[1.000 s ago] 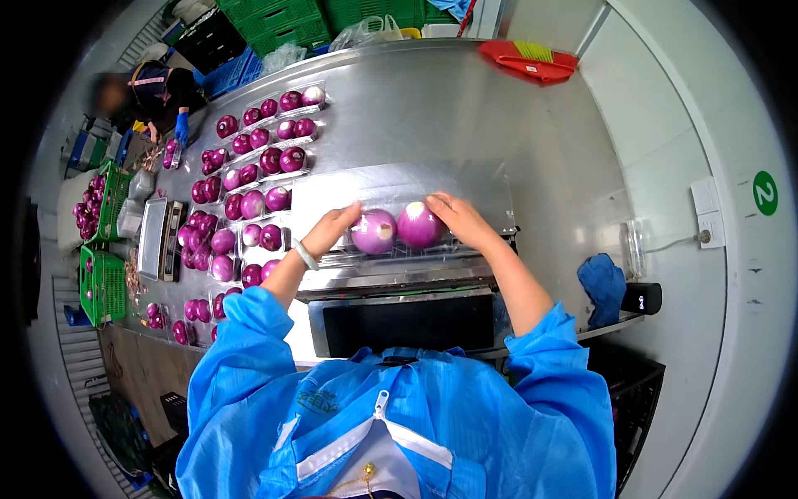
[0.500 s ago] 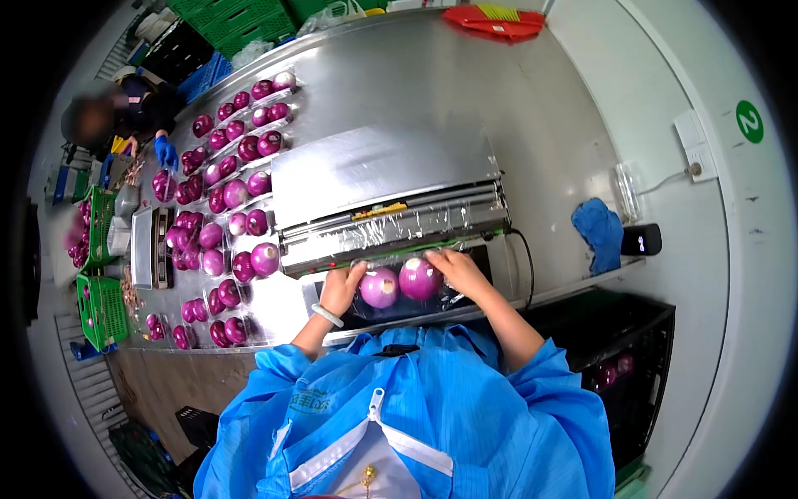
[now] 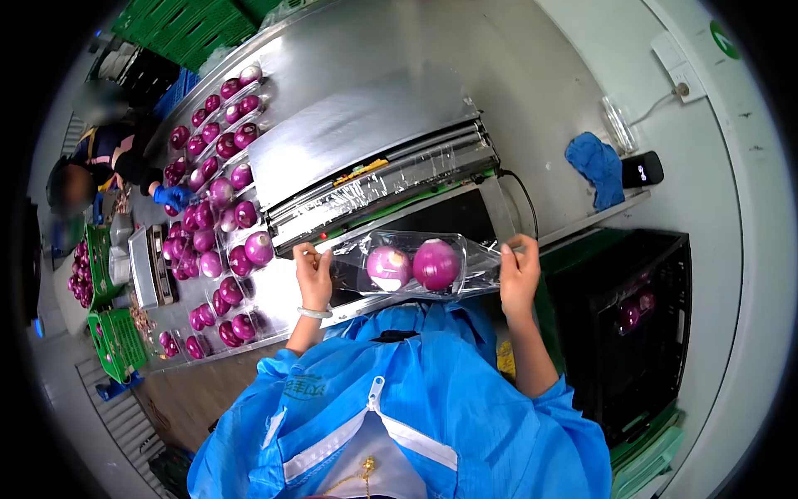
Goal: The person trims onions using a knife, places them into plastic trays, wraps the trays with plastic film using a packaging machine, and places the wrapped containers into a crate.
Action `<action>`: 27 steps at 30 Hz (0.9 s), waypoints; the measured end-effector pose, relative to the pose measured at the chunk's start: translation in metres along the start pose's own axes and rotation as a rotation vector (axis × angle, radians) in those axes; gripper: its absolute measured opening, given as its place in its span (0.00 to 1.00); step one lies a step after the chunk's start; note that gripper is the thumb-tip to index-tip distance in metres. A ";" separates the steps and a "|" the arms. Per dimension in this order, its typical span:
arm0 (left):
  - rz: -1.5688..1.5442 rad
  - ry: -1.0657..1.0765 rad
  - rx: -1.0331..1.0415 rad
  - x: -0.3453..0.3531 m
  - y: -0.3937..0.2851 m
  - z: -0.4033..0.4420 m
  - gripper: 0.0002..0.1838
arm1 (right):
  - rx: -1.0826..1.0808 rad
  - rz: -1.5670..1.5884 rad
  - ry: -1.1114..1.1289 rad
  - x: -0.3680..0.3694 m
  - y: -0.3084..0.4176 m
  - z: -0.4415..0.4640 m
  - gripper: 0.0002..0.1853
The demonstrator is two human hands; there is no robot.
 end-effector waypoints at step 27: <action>-1.005 1.921 -0.260 0.145 -0.241 -0.140 0.41 | 0.210 -0.641 0.697 -0.064 0.046 -0.069 0.17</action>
Point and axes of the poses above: each hand's wrist, its own z-axis towards the middle knuckle, its own x-axis out of the palm, y = z × x, the point moved 2 cm from there along z, towards the middle knuckle, and after that the axes turned 3 degrees about z, right-handed, at the moved point
